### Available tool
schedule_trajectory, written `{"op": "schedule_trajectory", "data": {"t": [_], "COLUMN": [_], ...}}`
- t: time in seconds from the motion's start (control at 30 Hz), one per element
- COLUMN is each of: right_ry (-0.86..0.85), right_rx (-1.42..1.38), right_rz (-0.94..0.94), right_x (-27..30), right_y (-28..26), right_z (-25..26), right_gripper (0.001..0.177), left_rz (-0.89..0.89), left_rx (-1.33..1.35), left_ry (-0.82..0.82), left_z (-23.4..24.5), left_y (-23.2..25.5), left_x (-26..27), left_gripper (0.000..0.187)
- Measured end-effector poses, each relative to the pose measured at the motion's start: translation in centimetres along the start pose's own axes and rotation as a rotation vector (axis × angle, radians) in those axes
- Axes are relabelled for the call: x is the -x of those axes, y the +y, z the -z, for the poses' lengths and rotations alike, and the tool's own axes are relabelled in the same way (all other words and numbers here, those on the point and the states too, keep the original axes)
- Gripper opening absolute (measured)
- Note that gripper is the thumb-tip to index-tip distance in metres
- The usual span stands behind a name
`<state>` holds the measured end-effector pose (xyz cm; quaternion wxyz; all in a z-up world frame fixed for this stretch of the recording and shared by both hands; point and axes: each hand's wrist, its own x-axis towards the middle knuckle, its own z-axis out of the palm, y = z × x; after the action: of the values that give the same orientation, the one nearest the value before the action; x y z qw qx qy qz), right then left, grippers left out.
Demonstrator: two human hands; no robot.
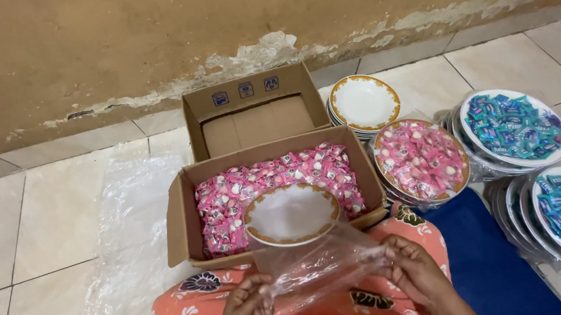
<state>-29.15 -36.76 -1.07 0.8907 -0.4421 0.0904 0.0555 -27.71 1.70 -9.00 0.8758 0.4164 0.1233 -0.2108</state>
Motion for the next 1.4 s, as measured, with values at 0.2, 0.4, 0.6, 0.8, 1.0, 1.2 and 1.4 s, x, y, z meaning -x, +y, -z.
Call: {"op": "schedule_trajectory", "data": {"t": [0.2,0.4,0.6,0.8,1.0,1.2,1.4], "right_ry": [0.124,0.078,0.058,0.342,0.280,0.073,-0.018], "right_rx": [-0.242,0.149,0.931,0.402,0.086,0.771,1.058], "right_rz": [-0.111,-0.138,0.070,0.027,0.082,0.100,0.012], "right_x": [-4.0,-4.4,-2.5,-3.6,-5.2,-4.8,-2.7], "right_y": [1.9,2.3,1.0,0.6,2.1,2.5,0.5], "right_z": [-1.5,-2.2,-4.2,-1.9,-0.2,0.0,-3.5], "right_gripper": [0.013,0.009,0.022,0.004,0.015,0.027,0.041], "left_rz": [0.130,0.068,-0.071,-0.273,-0.472,-0.310,-0.042], "left_rx": [-0.430,0.436,0.503,-0.421,-0.996,-0.733,0.351], "left_ry": [-0.197,0.171,-0.042,0.242,0.031,0.188,0.288], "left_z": [3.9,1.2,-3.3,-4.7,-4.7,-2.9,-4.9], "left_y": [-1.2,3.1,4.6,3.3,5.2,3.7,5.2], "left_x": [-2.1,-2.1,-1.3,0.6,1.6,-0.2,-2.4], "left_gripper": [0.013,0.012,0.021,0.037,0.027,0.021,0.014]}}
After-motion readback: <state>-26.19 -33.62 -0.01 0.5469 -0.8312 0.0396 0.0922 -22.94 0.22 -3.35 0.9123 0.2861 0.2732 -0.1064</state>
